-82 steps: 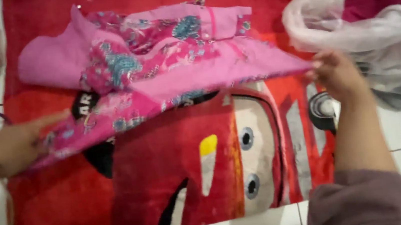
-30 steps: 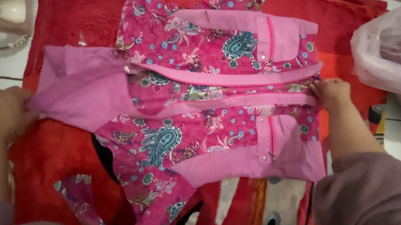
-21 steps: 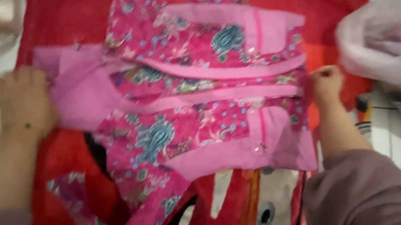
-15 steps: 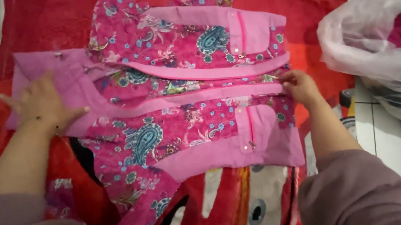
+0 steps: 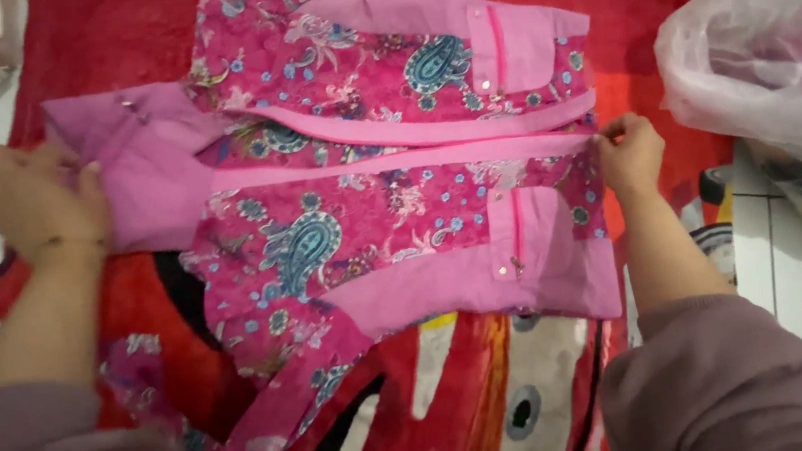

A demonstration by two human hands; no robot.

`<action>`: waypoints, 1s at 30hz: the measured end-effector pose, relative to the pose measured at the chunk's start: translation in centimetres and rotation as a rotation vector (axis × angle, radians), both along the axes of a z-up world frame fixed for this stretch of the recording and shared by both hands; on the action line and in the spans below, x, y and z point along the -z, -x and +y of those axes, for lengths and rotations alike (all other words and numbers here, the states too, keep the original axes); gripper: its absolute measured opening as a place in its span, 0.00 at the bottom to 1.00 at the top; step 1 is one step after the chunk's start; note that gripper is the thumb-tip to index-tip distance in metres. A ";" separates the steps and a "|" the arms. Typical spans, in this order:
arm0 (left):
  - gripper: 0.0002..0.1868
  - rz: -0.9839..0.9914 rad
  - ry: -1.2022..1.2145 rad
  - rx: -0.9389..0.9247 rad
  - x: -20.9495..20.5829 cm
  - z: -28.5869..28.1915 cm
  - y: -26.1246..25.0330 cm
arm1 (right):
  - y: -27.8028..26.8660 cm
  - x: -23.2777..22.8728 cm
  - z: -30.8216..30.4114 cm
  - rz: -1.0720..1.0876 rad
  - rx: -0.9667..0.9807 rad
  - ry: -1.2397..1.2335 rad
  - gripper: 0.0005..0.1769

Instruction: The recorder is ironing and folding a pink patterned garment on a rug.

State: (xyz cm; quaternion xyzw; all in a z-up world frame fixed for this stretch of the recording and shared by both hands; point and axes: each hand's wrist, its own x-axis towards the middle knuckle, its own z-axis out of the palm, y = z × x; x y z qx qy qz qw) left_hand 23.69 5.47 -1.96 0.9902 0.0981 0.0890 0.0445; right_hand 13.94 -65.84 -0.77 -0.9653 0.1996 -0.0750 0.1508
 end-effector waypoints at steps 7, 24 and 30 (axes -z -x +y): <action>0.21 -0.275 0.276 0.136 -1.1 -4.5 6.8 | 6.2 1.3 -0.3 -0.153 0.088 -0.127 0.17; 0.16 0.553 -0.195 1.037 -2.5 -17.2 24.7 | 22.9 1.9 -1.7 0.495 0.547 -1.033 0.11; 0.12 0.778 -0.055 0.984 -2.5 -16.4 24.5 | 24.3 6.2 -4.4 0.461 0.513 -1.104 0.07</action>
